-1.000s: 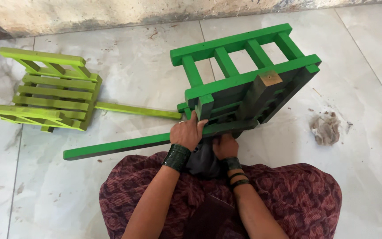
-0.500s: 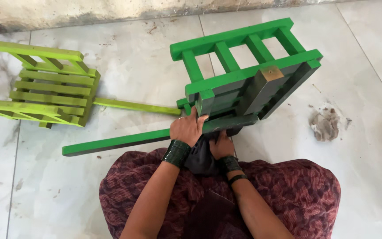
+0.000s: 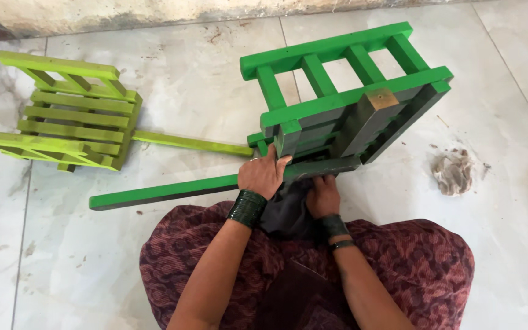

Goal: The person sits on the floor and wipes a green painted wooden chair with a dark cloth, holding the chair steady with one hand while rubbing the frame, slats and legs. They turn the chair over to wipe its underside and other sides, then wipe the long green rocker rail.

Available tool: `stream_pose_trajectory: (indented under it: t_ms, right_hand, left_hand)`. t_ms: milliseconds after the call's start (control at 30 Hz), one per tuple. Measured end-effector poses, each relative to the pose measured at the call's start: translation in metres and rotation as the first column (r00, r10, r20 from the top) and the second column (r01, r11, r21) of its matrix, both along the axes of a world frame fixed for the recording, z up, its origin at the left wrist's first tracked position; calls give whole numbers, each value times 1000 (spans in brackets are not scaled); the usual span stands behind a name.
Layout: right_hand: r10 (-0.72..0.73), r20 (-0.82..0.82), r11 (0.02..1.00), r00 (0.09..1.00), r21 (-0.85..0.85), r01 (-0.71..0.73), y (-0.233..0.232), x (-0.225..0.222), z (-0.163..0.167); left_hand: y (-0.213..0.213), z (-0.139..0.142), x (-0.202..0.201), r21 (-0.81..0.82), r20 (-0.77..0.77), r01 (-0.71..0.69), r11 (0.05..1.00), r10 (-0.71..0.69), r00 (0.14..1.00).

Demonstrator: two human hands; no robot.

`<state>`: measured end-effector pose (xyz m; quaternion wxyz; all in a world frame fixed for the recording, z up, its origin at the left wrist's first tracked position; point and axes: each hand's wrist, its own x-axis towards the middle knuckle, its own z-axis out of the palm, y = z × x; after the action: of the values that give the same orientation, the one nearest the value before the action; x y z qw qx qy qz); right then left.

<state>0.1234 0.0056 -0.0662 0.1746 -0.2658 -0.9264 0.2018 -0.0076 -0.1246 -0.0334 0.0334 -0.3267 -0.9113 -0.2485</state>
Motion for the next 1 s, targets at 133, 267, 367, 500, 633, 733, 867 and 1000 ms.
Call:
stream_pose_trajectory:
  t_ms: [133,267,367,500,633,733,867,1000]
  right_hand:
    - [119,-380,991,918,-17,-135,-5,2,-1]
    - [71,-391,996,918,-25,-87,-9,-15,-1]
    - [14,-370,1000,929,24,-6,-12,-26,-1]
    - [-106,-325,988,940,-139,63,-18,-28,-4]
    - [-87,-253,991,964,-119,58,-19,-25,-4]
    - [-73,-403,993,912,-110,30,-17,-28,-1]
    - [-89,-436,985,896,-170,15,-16,-36,-2]
    - [-61,-295,972,954,-236,-11,-18,-35,-9]
  left_hand:
    - [2,-2,0,-37,15,17,999,-17,1000]
    - [4,-2,-1,20,-30,5,1000,-4,1000]
    - [6,-2,-3,-42,3,14,999,-14,1000]
    - [7,-2,-3,-79,61,18,997,-13,998]
    - [9,-3,-3,-44,6,13,999,-13,1000]
    - [10,-4,-3,-56,12,11,998,-11,1000]
    - [11,-5,-4,-54,18,17,998,-16,1000]
    - [11,-7,-3,-39,-3,11,999,-11,1000]
